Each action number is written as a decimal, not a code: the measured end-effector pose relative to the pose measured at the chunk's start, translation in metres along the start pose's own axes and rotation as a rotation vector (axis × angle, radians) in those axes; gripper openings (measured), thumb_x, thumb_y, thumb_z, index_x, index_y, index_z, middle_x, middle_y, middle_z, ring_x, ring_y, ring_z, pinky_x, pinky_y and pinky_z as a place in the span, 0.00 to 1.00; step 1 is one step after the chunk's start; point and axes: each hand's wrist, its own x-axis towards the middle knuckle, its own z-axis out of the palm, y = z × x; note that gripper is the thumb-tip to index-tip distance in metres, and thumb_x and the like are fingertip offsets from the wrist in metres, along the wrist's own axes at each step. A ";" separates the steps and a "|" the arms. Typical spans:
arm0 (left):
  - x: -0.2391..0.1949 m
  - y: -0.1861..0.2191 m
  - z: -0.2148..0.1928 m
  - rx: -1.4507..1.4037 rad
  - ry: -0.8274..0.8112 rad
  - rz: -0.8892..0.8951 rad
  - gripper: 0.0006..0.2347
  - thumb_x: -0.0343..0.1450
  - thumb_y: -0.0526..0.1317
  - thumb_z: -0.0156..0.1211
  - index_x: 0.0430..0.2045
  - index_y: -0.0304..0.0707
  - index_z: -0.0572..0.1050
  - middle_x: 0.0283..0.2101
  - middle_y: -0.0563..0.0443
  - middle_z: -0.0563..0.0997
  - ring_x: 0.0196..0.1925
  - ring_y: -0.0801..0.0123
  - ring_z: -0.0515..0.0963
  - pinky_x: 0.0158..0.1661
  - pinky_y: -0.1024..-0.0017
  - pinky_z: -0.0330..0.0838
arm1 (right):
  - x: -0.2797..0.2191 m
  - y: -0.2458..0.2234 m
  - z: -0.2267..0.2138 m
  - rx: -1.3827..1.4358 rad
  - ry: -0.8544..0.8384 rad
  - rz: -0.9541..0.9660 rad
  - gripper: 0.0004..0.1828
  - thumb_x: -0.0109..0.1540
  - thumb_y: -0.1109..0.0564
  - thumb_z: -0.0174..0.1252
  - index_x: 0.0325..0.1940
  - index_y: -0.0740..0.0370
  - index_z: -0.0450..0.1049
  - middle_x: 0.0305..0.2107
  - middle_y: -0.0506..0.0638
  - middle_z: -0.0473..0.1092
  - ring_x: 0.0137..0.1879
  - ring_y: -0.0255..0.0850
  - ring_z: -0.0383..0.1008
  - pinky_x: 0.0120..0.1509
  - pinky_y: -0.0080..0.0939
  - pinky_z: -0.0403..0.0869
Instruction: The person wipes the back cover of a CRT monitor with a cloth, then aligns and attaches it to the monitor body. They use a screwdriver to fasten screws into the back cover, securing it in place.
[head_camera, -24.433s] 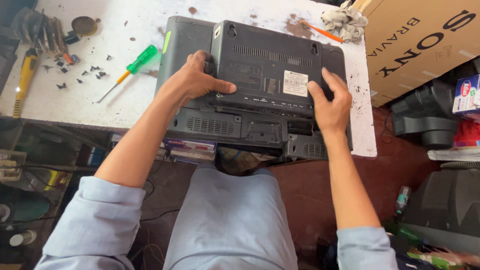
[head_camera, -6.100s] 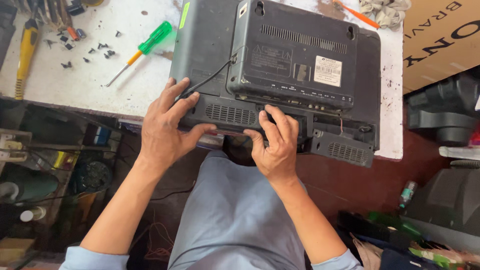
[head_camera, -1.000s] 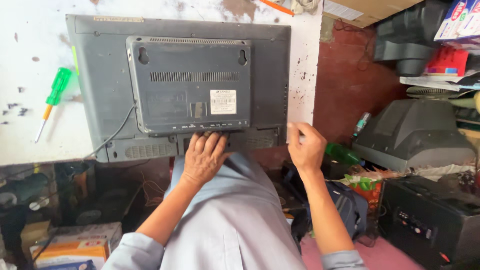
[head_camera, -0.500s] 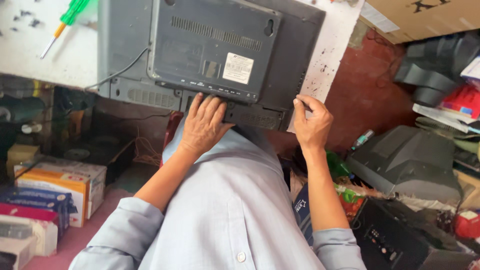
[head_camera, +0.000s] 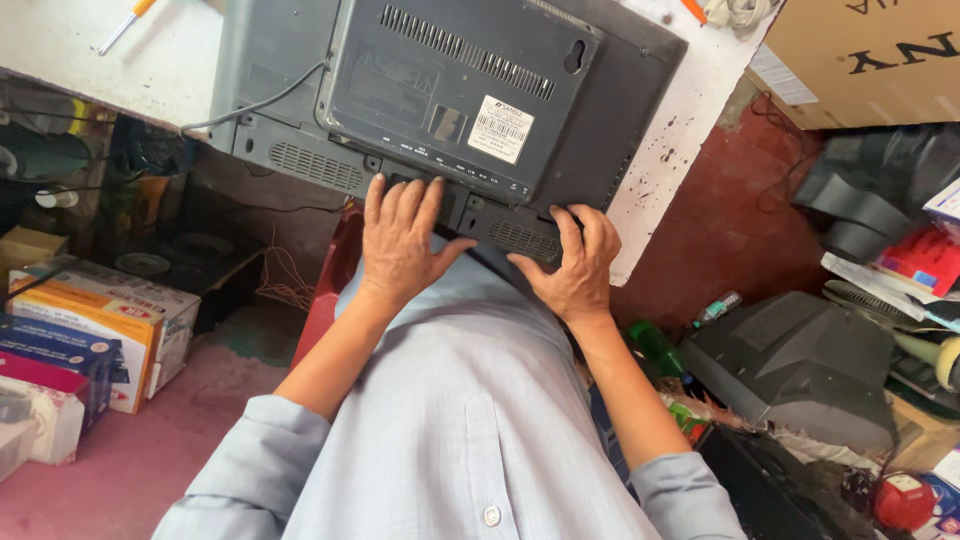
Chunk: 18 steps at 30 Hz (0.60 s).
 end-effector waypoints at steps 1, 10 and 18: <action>0.002 0.002 0.002 0.003 -0.001 0.013 0.36 0.66 0.58 0.70 0.60 0.26 0.69 0.55 0.39 0.73 0.58 0.50 0.71 0.70 0.48 0.53 | -0.003 0.002 0.004 0.003 0.023 0.001 0.45 0.51 0.38 0.78 0.64 0.61 0.68 0.60 0.56 0.59 0.69 0.57 0.57 0.75 0.60 0.58; 0.002 0.003 0.009 -0.042 -0.006 0.005 0.33 0.66 0.54 0.70 0.61 0.28 0.72 0.36 0.48 0.73 0.42 0.56 0.71 0.64 0.54 0.63 | -0.019 0.017 0.032 -0.039 0.131 -0.033 0.45 0.55 0.34 0.74 0.66 0.63 0.70 0.65 0.59 0.62 0.72 0.58 0.60 0.78 0.60 0.59; 0.004 0.005 0.010 -0.021 0.026 0.019 0.32 0.66 0.54 0.70 0.59 0.27 0.73 0.34 0.47 0.70 0.40 0.56 0.70 0.50 0.59 0.67 | -0.022 0.018 0.040 -0.054 0.169 -0.008 0.45 0.56 0.30 0.71 0.65 0.63 0.71 0.62 0.57 0.65 0.70 0.55 0.62 0.78 0.61 0.59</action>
